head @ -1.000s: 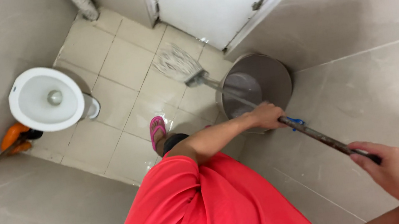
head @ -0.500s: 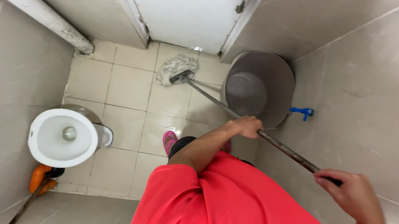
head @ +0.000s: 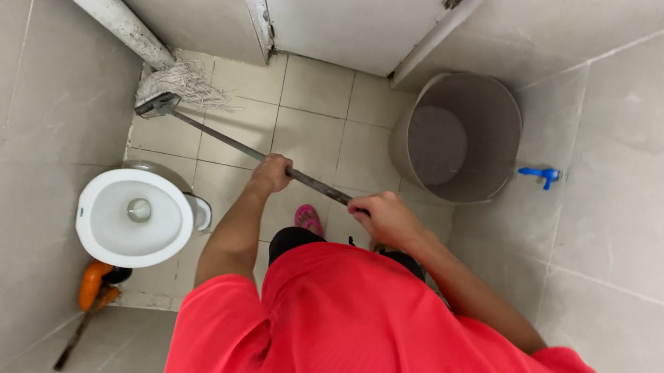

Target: The person mops the floor of a small bathroom, dipping the mop into a bucket and moving a storage rack to clean the tiled surface.

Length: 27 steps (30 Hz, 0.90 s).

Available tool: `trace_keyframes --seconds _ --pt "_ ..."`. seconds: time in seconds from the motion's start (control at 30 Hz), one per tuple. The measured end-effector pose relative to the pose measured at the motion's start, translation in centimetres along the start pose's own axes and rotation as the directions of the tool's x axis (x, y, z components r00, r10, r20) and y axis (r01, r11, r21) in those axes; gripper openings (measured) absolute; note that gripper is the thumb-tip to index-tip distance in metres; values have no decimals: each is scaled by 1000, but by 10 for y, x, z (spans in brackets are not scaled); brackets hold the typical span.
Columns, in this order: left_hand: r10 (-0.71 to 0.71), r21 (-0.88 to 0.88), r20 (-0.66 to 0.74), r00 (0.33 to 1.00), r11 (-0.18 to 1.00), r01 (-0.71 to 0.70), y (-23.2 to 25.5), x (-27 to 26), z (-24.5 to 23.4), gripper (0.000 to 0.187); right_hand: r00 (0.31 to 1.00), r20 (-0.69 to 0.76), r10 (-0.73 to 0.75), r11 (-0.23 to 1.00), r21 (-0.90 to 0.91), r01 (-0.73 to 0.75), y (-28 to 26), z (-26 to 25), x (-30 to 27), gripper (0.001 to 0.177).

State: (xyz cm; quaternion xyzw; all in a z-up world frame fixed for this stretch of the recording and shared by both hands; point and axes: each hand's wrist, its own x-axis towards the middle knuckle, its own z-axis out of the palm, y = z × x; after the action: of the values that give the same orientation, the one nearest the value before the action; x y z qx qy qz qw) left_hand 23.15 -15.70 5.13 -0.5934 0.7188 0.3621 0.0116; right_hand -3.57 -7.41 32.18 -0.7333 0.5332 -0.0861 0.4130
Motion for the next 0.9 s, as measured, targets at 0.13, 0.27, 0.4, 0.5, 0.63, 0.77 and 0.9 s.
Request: trace_keyframes --seconds 0.13,0.27,0.4,0.5,0.63,0.77,0.9 --pt "116 -60 -63 991 991 -120 -5 -30 -13 12 996 56 63 998 25 -64 -38 -12 -5 20" --pt "40 -174 -262 964 981 -88 41 -58 -40 19 996 91 -19 970 242 -3 -38 -30 -24 30" --pt "127 -204 -538 833 940 -275 100 -56 -34 27 904 -423 -56 801 522 294 21 -16 -60 25" --pt "175 -238 -548 818 905 -353 184 -60 -57 34 725 -685 76 826 450 339 6 -53 -55 39" --pt "259 -295 -494 830 848 -440 207 -24 -40 32 629 -758 -174 563 448 695 -33 -117 -39 52" --pt "169 -257 -647 744 870 -422 219 19 -15 41 712 -681 -169 318 646 694 1 -137 -31 56" --pt "183 -202 -766 617 842 -501 279 50 -28 43 641 -744 -188 421 529 737 13 -188 -37 57"
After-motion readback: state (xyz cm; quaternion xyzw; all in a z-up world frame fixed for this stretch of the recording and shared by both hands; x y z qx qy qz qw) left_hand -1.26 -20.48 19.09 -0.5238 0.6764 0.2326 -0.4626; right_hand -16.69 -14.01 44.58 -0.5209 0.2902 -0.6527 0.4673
